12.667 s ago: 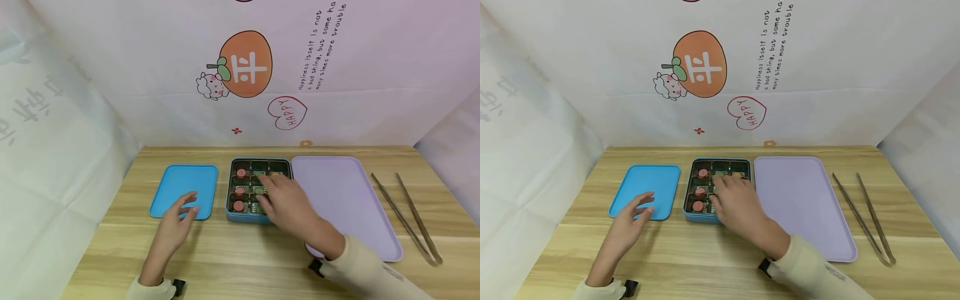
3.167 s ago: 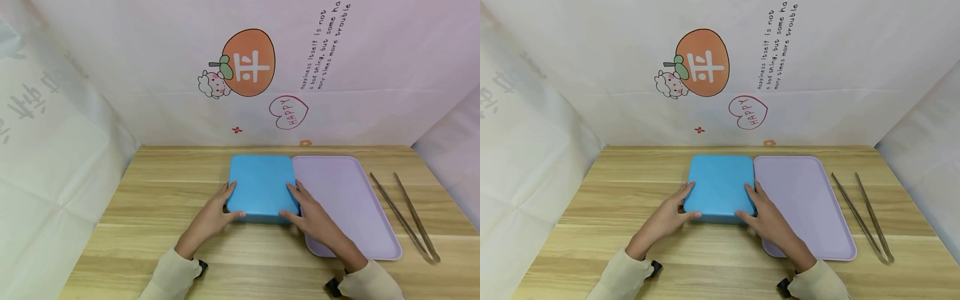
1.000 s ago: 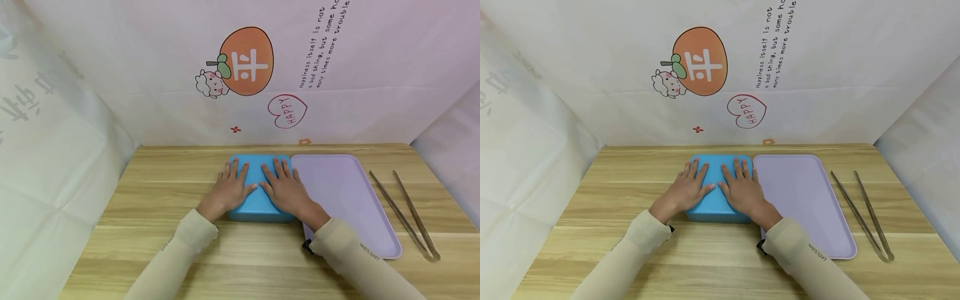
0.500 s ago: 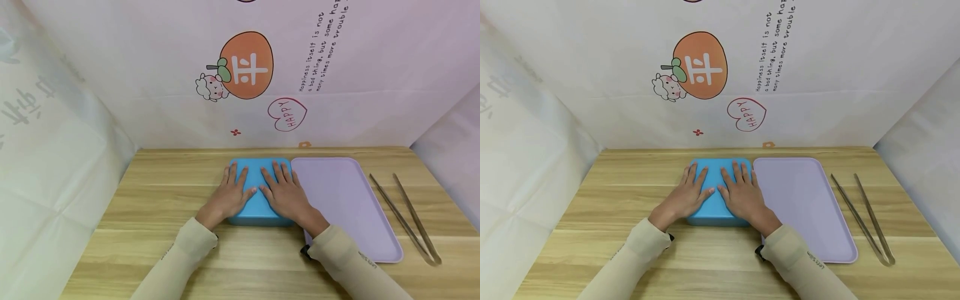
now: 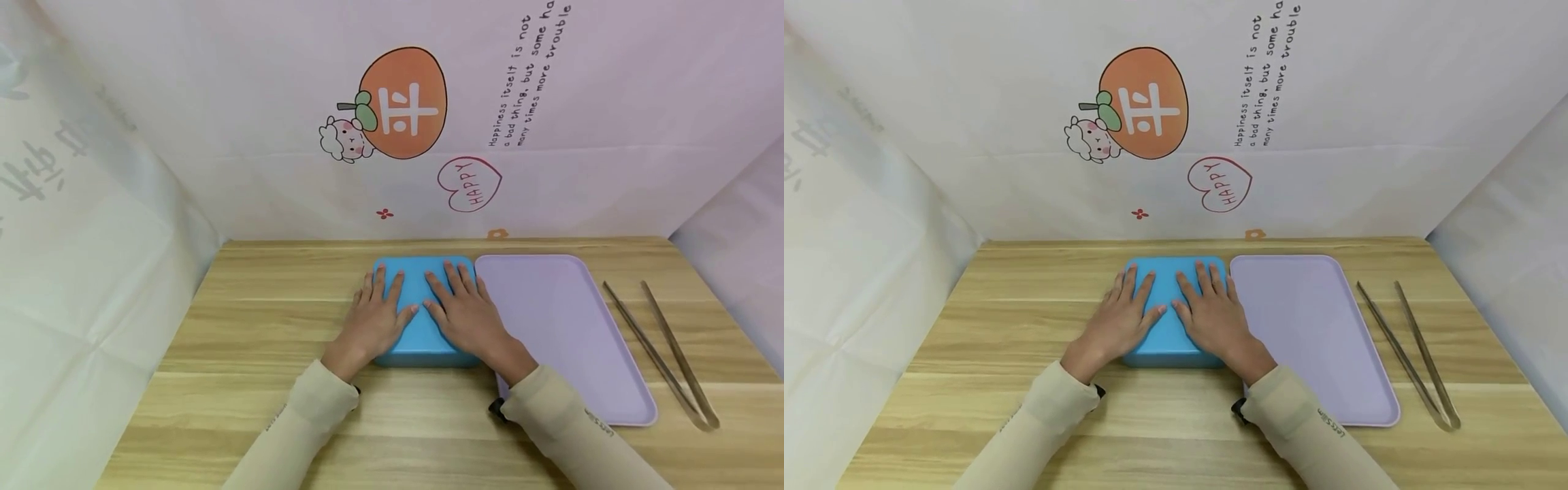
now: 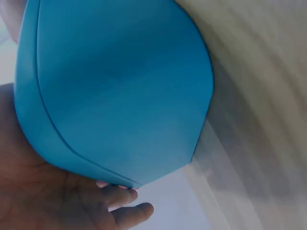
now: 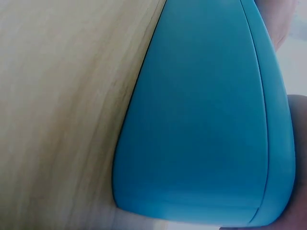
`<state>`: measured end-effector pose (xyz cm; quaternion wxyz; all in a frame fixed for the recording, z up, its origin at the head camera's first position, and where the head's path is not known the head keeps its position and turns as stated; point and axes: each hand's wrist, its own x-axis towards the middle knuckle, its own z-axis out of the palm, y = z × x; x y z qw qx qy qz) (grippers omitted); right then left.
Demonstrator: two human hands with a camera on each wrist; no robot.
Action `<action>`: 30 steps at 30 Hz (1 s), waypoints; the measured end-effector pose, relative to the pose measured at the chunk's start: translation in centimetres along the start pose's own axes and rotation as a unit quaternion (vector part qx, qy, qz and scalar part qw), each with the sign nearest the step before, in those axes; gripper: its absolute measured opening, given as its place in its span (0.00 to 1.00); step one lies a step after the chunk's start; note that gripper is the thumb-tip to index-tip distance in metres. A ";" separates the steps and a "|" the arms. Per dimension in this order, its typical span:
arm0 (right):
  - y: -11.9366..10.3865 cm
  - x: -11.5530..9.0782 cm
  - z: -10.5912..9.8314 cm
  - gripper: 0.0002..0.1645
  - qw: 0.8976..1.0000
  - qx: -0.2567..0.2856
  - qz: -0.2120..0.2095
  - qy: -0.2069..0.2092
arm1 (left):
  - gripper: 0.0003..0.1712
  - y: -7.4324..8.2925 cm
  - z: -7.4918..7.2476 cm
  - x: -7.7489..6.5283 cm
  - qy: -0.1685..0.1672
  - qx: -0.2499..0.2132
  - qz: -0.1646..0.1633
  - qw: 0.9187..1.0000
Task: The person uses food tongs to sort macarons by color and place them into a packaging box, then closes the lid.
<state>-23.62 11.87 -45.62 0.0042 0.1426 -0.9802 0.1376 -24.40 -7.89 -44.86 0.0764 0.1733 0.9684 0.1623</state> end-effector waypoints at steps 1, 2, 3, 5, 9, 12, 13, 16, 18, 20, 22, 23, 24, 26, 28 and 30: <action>0.0 0.0 0.0 0.38 1.000 0.000 0.001 0.004 | 0.41 0.1 0.0 -0.1 0.008 -0.004 -0.003 1.000; -0.1 0.0 -0.1 0.37 1.000 -0.001 0.002 0.009 | 0.41 0.2 0.1 -0.2 0.016 -0.008 -0.005 1.000; -0.2 0.0 -0.1 0.37 1.000 0.000 0.005 0.012 | 0.40 0.3 0.2 -0.2 0.024 -0.012 -0.007 1.000; -0.3 0.0 -0.2 0.37 1.000 0.001 0.009 0.018 | 0.39 0.5 0.3 -0.5 0.039 -0.022 -0.011 0.999; -0.4 -0.4 -0.3 0.36 0.999 0.013 0.024 0.026 | 0.38 0.7 0.7 -0.9 0.059 -0.041 -0.021 0.997; -0.3 -0.7 -0.5 0.36 0.999 0.023 0.037 0.030 | 0.37 0.6 0.9 -1.3 0.069 -0.059 -0.032 0.995; -0.2 -0.8 -0.5 0.37 0.998 0.028 0.042 0.032 | 0.37 0.6 0.9 -1.4 0.074 -0.065 -0.035 0.995; 0.2 -1.2 -0.6 0.37 0.997 0.043 0.060 0.029 | 0.36 0.6 1.0 -1.7 0.084 -0.087 -0.045 0.992; 0.7 -1.5 -0.7 0.37 0.995 0.059 0.072 0.025 | 0.36 0.6 1.1 -1.9 0.088 -0.101 -0.051 0.990; 1.3 -1.9 -0.9 0.37 0.993 0.076 0.085 0.022 | 0.35 0.6 1.2 -2.1 0.091 -0.116 -0.063 0.987; 2.0 -2.2 -1.3 0.37 0.990 0.095 0.098 0.022 | 0.35 0.5 1.3 -2.4 0.095 -0.132 -0.080 0.983; 2.3 -2.3 -1.4 0.38 0.989 0.101 0.104 0.025 | 0.35 0.4 1.3 -2.5 0.097 -0.137 -0.089 0.982; 2.7 -2.5 -1.6 0.38 0.988 0.107 0.112 0.026 | 0.35 0.4 1.3 -2.6 0.102 -0.140 -0.097 0.980; 3.4 -2.7 -2.0 0.38 0.986 0.111 0.125 0.031 | 0.35 0.3 1.3 -2.8 0.115 -0.140 -0.107 0.978; 4.0 -3.0 -2.3 0.38 0.985 0.108 0.132 0.036 | 0.34 0.0 1.2 -2.8 0.131 -0.128 -0.111 0.977; 4.4 -3.1 -2.4 0.38 0.985 0.099 0.137 0.039 | 0.34 -0.2 1.0 -2.8 0.143 -0.110 -0.115 0.977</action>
